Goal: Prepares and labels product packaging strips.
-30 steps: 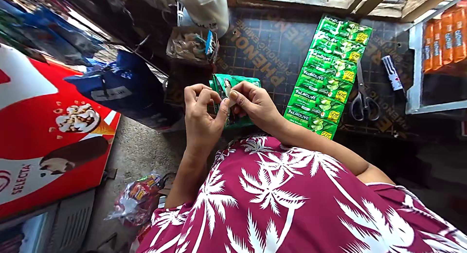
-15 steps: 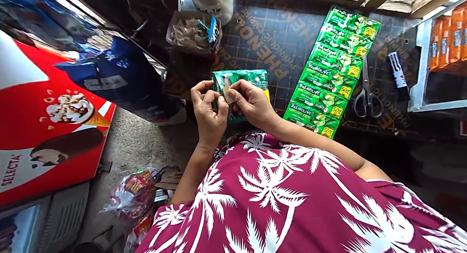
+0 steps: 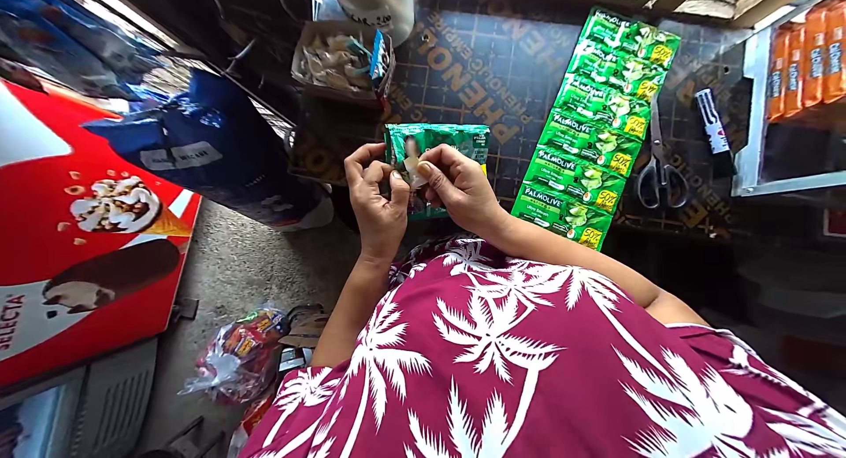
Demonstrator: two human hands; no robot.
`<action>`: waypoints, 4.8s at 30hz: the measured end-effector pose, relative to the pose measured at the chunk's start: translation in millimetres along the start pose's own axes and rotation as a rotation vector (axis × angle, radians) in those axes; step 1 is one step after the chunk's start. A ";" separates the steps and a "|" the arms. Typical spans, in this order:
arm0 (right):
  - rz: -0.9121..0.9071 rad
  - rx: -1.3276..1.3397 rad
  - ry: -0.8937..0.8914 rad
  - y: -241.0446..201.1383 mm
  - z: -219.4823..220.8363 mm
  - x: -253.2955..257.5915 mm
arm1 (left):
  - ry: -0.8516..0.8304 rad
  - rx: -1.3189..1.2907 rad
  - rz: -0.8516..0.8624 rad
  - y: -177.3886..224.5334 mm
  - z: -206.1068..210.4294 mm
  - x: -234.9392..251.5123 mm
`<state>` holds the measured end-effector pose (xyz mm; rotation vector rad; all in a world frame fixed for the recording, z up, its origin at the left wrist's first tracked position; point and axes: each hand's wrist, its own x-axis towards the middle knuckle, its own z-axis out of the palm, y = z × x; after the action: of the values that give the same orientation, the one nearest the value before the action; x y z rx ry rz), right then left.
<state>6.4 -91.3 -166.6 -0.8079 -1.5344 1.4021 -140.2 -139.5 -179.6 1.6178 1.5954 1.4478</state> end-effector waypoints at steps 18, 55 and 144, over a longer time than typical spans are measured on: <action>0.182 0.054 -0.046 -0.6 -21.9 4.2 | -0.074 -0.088 -0.208 -17.3 10.1 17.6; 0.109 -0.701 0.361 -97.4 -165.8 -14.0 | 0.252 0.148 -0.066 -51.8 -12.9 16.5; -0.650 -1.032 -0.639 1.5 -94.4 50.8 | -0.370 0.490 0.484 -27.7 7.0 12.5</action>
<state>71.9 -6.5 -161.4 -0.3101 -2.7619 0.3000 -149.1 -119.2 -201.5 2.5188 1.4680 0.8964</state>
